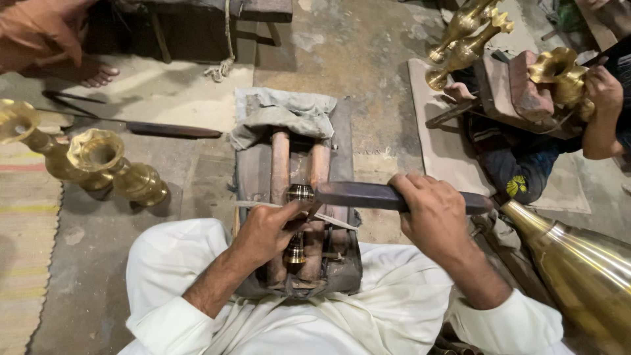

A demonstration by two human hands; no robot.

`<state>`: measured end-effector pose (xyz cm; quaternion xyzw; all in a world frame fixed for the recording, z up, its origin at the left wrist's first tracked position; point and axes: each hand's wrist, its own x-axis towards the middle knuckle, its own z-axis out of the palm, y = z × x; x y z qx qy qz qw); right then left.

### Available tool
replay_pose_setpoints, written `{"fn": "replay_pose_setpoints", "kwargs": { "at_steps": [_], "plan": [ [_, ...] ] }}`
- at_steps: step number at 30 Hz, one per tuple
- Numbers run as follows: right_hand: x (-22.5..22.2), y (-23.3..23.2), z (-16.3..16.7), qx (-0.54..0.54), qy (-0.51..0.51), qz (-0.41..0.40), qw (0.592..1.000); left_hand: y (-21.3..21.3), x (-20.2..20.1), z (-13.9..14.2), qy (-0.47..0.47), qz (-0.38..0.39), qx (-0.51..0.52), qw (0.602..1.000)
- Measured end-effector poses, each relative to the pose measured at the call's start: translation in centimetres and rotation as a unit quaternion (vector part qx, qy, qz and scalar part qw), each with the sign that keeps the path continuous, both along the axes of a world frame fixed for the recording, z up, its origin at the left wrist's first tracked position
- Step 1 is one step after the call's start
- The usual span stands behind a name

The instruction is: The person sits on the floor with a small brass vase clamped between wooden posts and engraves decorative patterns into it, holding a chisel against the surface and striking it with a heavy wooden mallet, periodically rotating the vase to reach new areas.

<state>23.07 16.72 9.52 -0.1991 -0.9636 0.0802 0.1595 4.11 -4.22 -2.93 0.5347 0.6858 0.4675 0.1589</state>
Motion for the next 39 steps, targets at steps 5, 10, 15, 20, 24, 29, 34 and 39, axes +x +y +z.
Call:
{"fn": "replay_pose_setpoints", "kwargs": {
  "at_steps": [5, 10, 15, 20, 24, 29, 34, 39],
  "plan": [
    [-0.8, -0.2, 0.9, -0.114, 0.015, -0.06, 0.992, 0.0, -0.1, -1.1, 0.008, 0.002, 0.034, 0.999],
    [-1.4, -0.6, 1.4, 0.068, -0.033, 0.037, 0.996, -0.2, -0.3, -1.7, -0.004, 0.01, 0.057, 0.998],
    [-2.3, -0.3, 1.9, -0.009, -0.051, -0.008, 0.999, -0.4, -0.4, -2.3, -0.026, 0.01, 0.065, 0.997],
    [-2.8, -0.4, 2.4, -0.008, -0.06, -0.013, 0.998, -0.5, -0.6, -3.3, -0.048, 0.019, 0.044, 0.998],
    [-3.4, -0.9, 2.8, 0.141, -0.079, 0.073, 0.984, -0.7, -0.6, -4.1, -0.054, 0.025, 0.061, 0.996],
    [-3.8, -0.6, 4.0, 0.01, -0.092, 0.008, 0.996, -0.6, -0.5, -4.6, -0.079, 0.018, 0.069, 0.994],
    [-4.4, -0.7, 2.8, 0.07, -0.144, 0.08, 0.984, -1.4, -0.3, -5.0, -0.205, 0.067, 0.084, 0.973],
    [-6.6, -2.1, -0.7, -0.211, -0.055, 0.007, 0.976, -3.0, -0.3, -5.6, -0.35, 0.166, 0.184, 0.904]
  ]
}}
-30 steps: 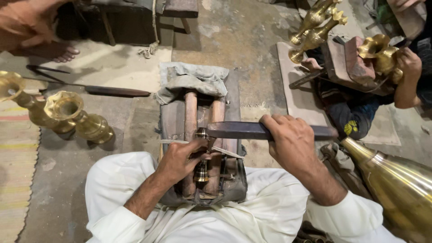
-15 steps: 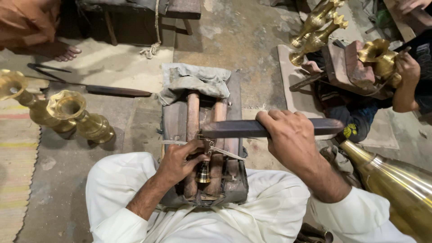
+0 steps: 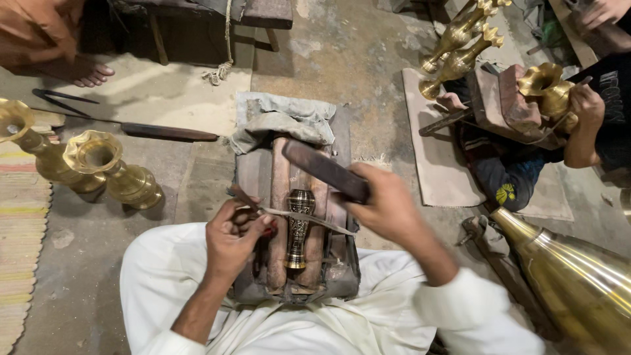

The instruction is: The person sits on the floor with a small brass vase clamped between wooden posts and engraves decorative patterns into it, holding a chisel against the surface and striking it with a heavy wooden mallet, periodically rotating the vase to reach new areas.

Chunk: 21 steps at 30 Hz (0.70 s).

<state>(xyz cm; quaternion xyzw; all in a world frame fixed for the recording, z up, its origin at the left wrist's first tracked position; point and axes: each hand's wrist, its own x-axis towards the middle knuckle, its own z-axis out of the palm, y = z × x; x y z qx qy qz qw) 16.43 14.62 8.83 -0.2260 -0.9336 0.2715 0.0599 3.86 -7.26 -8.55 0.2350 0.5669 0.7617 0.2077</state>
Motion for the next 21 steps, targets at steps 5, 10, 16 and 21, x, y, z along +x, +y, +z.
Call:
{"fn": "replay_pose_setpoints", "kwargs": {
  "at_steps": [5, 10, 16, 21],
  "plan": [
    [-3.9, -2.4, -5.5, -0.012, -0.03, -0.026, 0.999, -1.8, 0.0, -0.8, -0.068, -0.028, -0.035, 0.997],
    [-3.7, -1.2, -8.5, -0.115, 0.039, 0.026, 0.992, -3.5, -0.3, -1.3, -0.096, -0.037, -0.059, 0.993],
    [-2.1, -0.4, -10.5, -0.295, 0.042, -0.015, 0.954, -2.8, -0.3, -0.5, -0.059, -0.068, -0.08, 0.993],
    [-2.1, -1.0, -10.6, -0.227, 0.055, -0.014, 0.972, 0.0, 0.2, 2.9, -0.026, -0.108, -0.127, 0.986]
  ]
}}
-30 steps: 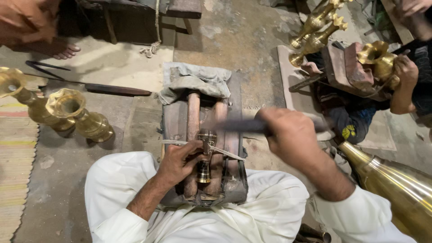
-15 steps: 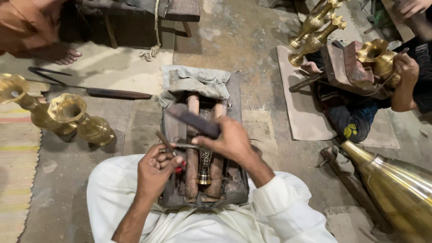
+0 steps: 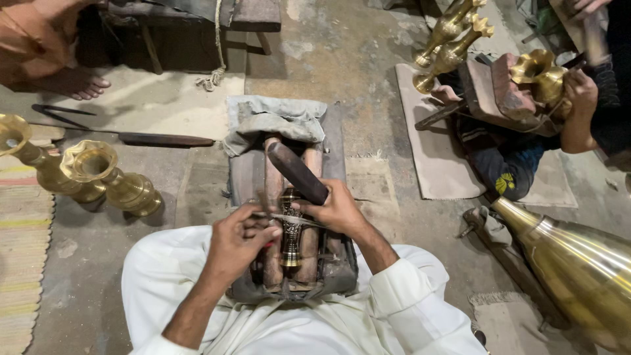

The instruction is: The person sits on the floor with a small brass vase clamped between wooden posts and engraves decorative patterns into it, holding a chisel against the surface and striking it with a heavy wooden mallet, periodically rotating the vase to reach new areas.

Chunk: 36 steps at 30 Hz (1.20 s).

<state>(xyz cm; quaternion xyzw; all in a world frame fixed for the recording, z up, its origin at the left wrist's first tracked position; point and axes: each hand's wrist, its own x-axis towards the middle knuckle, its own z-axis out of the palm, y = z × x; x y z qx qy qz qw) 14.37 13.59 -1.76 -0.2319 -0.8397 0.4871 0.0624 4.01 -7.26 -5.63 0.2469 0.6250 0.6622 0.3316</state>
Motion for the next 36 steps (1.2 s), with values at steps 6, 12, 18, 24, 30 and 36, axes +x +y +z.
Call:
{"fn": "replay_pose_setpoints", "kwargs": {
  "at_steps": [6, 12, 18, 24, 30, 36],
  "plan": [
    [2.2, 0.8, 1.9, -0.111, -0.05, -0.119, 0.985, 3.2, 0.2, 4.2, 0.229, -0.122, -0.044, 0.965],
    [7.6, 3.4, 3.6, -0.133, -0.011, -0.054, 0.99, 4.0, 0.2, 5.4, 0.38, -0.128, -0.016, 0.916],
    [10.7, 2.6, 5.5, 0.292, -0.111, -0.135, 0.94, 3.9, 0.6, 5.4, 0.378, -0.147, -0.06, 0.912],
    [11.0, 3.4, 8.7, 0.424, -0.027, 0.002, 0.905, 4.1, 0.6, 5.6, 0.414, -0.134, -0.02, 0.9],
    [10.7, 3.6, 9.2, 0.408, -0.134, -0.009, 0.903, 4.1, 0.6, 5.3, 0.37, -0.159, -0.078, 0.912],
    [10.6, 3.5, 9.2, 0.363, -0.105, -0.071, 0.923, 4.1, 0.4, 4.8, 0.369, -0.142, -0.041, 0.917]
  ]
}}
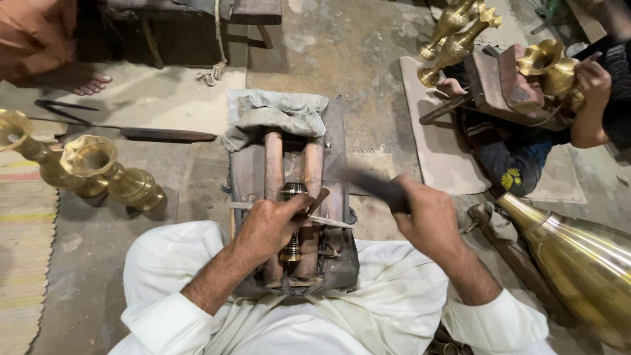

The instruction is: The person sits on the floor with a small brass vase clamped between wooden posts and engraves decorative patterns into it, holding a chisel against the surface and striking it with a heavy wooden mallet, periodically rotating the vase to reach new areas.

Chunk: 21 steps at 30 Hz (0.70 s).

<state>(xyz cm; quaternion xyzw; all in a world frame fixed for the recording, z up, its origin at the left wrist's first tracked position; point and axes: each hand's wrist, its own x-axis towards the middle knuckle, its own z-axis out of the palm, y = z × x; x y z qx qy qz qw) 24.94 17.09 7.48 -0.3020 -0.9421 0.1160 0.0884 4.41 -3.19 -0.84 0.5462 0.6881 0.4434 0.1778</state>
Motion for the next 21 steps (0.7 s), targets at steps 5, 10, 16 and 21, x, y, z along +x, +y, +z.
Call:
{"fn": "replay_pose_setpoints", "kwargs": {
  "at_steps": [5, 10, 16, 21],
  "plan": [
    [-0.4, -0.1, 0.6, 0.028, 0.052, 0.037, 0.998, -0.3, -0.1, -0.4, 0.009, 0.002, 0.017, 1.0],
    [-1.0, -0.3, 1.2, 0.074, 0.047, 0.078, 0.993, -0.6, -0.4, -1.0, 0.006, 0.01, 0.033, 0.999],
    [-1.5, -0.4, 1.9, 0.113, 0.056, 0.128, 0.984, -0.9, -0.5, -1.7, -0.013, 0.013, 0.046, 0.999],
    [-2.2, -0.3, 2.6, 0.054, 0.06, 0.073, 0.994, -1.0, -0.6, -2.4, -0.009, 0.023, 0.058, 0.998]
  ]
}}
